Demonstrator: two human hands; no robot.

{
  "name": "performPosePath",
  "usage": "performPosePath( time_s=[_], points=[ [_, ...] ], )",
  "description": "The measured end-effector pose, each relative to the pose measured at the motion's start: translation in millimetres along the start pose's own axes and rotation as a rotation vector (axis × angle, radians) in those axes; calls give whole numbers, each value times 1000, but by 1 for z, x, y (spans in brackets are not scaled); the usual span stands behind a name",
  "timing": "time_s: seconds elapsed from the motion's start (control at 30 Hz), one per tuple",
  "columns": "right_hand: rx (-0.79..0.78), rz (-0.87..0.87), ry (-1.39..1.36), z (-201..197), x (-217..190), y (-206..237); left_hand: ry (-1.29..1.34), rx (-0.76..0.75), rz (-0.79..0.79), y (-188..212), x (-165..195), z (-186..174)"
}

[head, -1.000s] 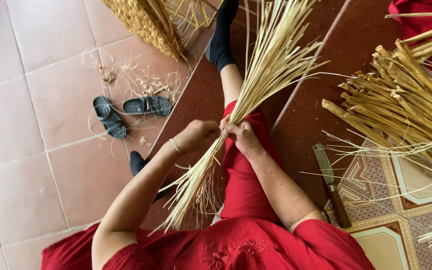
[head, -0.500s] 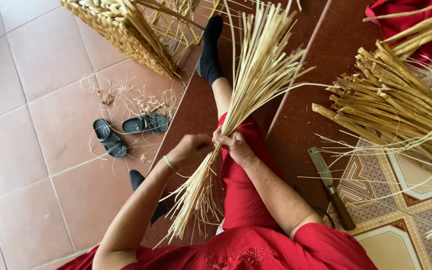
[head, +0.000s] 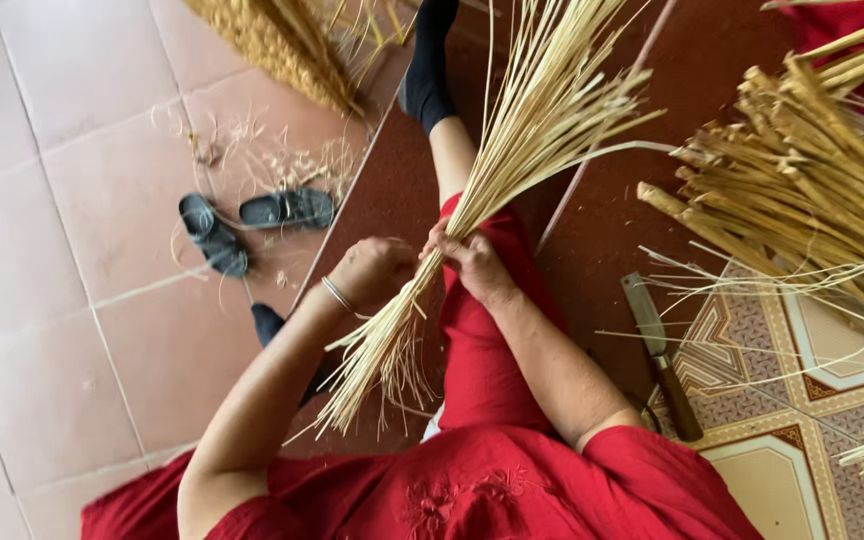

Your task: The person sits on the tiled floor and trims the ends of dried palm or sedge stalks with scissors and a knife, then aligns a bundle of stalks and ties it together with string, setting the finished bundle aside.

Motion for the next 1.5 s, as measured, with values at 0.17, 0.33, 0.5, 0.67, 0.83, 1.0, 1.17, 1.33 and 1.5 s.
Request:
performPosePath(
  time_s=[0.17, 0.33, 0.5, 0.67, 0.83, 1.0, 1.17, 1.33, 1.5],
  points=[
    [-80, 32, -68, 6, -2, -1, 335, 276, 87, -19, 6, -38],
    [-114, 62, -23, 11, -9, 3, -149, 389, 25, -32, 3, -40],
    [-202, -21, -119, 17, -20, 8, -410, 193, 100, -11, 21, -17],
    [-221, 42, -26, 20, -18, 10, 61, -110, 77, 1, 34, -3],
    [-287, 66, -14, 34, -29, 15, 286, 233, 130, -37, 20, -30],
    [-251, 19, 4, 30, -35, 18, -28, 203, -75, -43, -10, 1],
    [-279, 44, -34, 28, -24, 16, -395, -214, -25, -26, -1, 29],
    [-289, 84, -48, 31, -24, 14, -378, 143, -7, -46, 19, -33],
    [-325, 91, -19, 37, -30, 18, 111, 510, 89, -93, 41, -70]
  ],
)
Point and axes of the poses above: each hand's wrist, its own y-axis away from the middle knuckle, its own z-axis out of the palm, x = y × z, the point moved 9 cm from there along -y, towards the middle knuckle, and after that the axes turned 7 degrees about y, right-handed, at the moved point
